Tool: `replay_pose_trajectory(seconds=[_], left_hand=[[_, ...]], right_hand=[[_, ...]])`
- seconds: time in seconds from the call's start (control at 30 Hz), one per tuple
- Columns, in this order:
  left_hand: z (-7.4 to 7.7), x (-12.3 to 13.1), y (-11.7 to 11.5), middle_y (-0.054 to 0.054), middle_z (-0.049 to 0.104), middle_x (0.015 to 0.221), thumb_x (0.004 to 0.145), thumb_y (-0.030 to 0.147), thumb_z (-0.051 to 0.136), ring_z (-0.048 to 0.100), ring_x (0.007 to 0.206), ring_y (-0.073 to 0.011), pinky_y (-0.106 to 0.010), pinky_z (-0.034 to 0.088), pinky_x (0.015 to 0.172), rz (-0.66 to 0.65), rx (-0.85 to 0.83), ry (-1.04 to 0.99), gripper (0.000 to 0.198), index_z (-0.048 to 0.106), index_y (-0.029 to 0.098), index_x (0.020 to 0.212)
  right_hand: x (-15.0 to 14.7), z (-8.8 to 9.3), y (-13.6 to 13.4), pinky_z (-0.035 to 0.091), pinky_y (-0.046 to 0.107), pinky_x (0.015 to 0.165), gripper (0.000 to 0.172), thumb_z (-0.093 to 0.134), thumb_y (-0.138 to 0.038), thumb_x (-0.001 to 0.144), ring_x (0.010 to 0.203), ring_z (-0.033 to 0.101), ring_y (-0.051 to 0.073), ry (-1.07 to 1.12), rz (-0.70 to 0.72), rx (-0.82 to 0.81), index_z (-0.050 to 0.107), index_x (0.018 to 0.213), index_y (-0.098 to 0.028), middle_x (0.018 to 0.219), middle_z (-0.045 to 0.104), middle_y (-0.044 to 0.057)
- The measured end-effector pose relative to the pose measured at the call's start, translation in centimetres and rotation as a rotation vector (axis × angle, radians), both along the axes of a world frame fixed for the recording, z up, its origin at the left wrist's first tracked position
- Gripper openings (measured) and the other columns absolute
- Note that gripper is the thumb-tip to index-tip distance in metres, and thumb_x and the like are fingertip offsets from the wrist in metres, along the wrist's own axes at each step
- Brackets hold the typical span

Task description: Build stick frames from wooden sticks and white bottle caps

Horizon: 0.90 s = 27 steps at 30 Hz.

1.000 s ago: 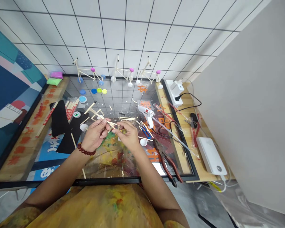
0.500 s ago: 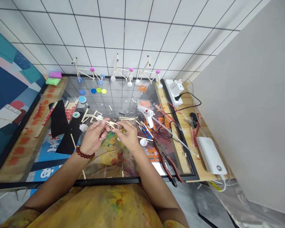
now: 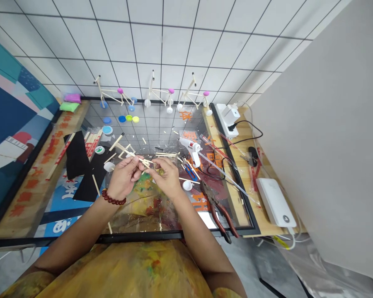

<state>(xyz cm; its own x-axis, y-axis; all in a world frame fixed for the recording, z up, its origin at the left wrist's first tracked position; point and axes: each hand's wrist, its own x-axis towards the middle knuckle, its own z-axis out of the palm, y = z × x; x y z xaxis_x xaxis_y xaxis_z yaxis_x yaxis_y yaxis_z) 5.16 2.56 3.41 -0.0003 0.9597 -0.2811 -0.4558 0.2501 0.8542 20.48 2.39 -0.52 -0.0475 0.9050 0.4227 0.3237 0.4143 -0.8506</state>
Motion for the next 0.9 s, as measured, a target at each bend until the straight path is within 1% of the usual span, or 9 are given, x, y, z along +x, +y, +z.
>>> replay_pose_trajectory(seconds=[0.2,0.37,0.43,0.53,0.63,0.7,0.8,0.83,0.9], left_hand=[[0.0,0.1,0.3,0.001,0.061,0.06,0.072,0.041,0.08,0.042,0.039,-0.003,-0.016,0.02,0.036,0.014,0.006,-0.002,0.035,0.068,0.011,0.085],[-0.2,0.1,0.7,0.001,0.061,0.059,0.071,0.042,0.081,0.042,0.038,-0.0028,-0.015,0.02,0.035,0.011,0.013,0.034,0.036,0.069,0.011,0.085],[-0.2,0.0,0.9,0.001,0.06,0.059,0.071,0.043,0.081,0.042,0.038,-0.0028,-0.015,0.02,0.035,0.021,0.033,0.049,0.036,0.068,0.011,0.082],[-0.2,-0.1,1.1,0.002,0.06,0.059,0.071,0.045,0.081,0.041,0.038,-0.0029,-0.015,0.021,0.035,0.038,0.061,0.073,0.036,0.068,0.012,0.08],[-0.4,0.1,0.7,0.001,0.063,0.065,0.07,0.046,0.081,0.042,0.041,-0.0032,-0.016,0.023,0.036,0.037,0.055,0.105,0.037,0.07,0.013,0.084],[-0.8,0.4,0.2,0.001,0.061,0.064,0.071,0.046,0.08,0.042,0.043,-0.0039,-0.017,0.024,0.037,0.022,0.044,0.144,0.037,0.071,0.014,0.085],[-1.3,0.9,-0.6,0.003,0.052,0.057,0.079,0.048,0.073,0.041,0.046,-0.006,-0.019,0.03,0.042,-0.007,0.103,0.271,0.033,0.073,0.015,0.084],[-1.4,1.0,-0.8,0.002,0.054,0.06,0.081,0.046,0.07,0.044,0.049,-0.0068,-0.02,0.034,0.045,-0.007,0.154,0.33,0.031,0.074,0.016,0.086],[-1.5,1.2,-0.9,-0.002,0.062,0.078,0.083,0.041,0.069,0.053,0.061,-0.0093,-0.022,0.042,0.055,0.006,0.277,0.453,0.025,0.075,0.017,0.09]], right_hand=[[0.0,0.0,-0.1,0.055,0.032,0.073,0.02,0.076,-0.033,0.083,0.069,0.063,0.014,0.018,-0.006,0.005,0.072,0.1,-0.023,0.097,0.07,0.005],[0.0,0.1,-0.2,0.055,0.03,0.068,0.016,0.077,-0.03,0.082,0.066,0.063,0.013,0.04,-0.006,0.021,0.073,0.095,-0.022,0.092,0.071,0.004],[0.0,0.2,-0.2,0.055,0.029,0.067,0.013,0.076,-0.031,0.083,0.066,0.062,0.013,0.039,-0.008,0.022,0.073,0.092,-0.022,0.092,0.071,0.004],[0.0,0.2,-0.2,0.055,0.03,0.069,0.015,0.075,-0.033,0.084,0.068,0.062,0.014,0.032,-0.031,0.013,0.072,0.094,-0.022,0.093,0.071,0.004],[-0.1,0.2,-0.1,0.055,0.031,0.07,0.016,0.076,-0.033,0.082,0.069,0.062,0.014,0.032,-0.061,0.005,0.071,0.094,-0.022,0.089,0.069,0.003],[-0.4,0.2,-0.1,0.054,0.03,0.07,0.015,0.076,-0.031,0.082,0.069,0.061,0.014,0.033,-0.083,0.006,0.071,0.093,-0.022,0.086,0.069,0.002],[-1.0,0.2,-0.1,0.054,0.029,0.068,0.015,0.076,-0.03,0.081,0.068,0.061,0.014,0.028,-0.123,0.002,0.07,0.092,-0.022,0.085,0.068,0.001],[-1.2,0.2,-0.1,0.054,0.029,0.067,0.014,0.075,-0.029,0.082,0.068,0.061,0.014,0.02,-0.138,-0.002,0.07,0.093,-0.022,0.084,0.068,0.001],[-1.5,0.2,-0.2,0.055,0.029,0.067,0.011,0.07,-0.028,0.084,0.07,0.062,0.015,-0.009,-0.16,0.006,0.07,0.094,-0.023,0.086,0.069,0.002]])
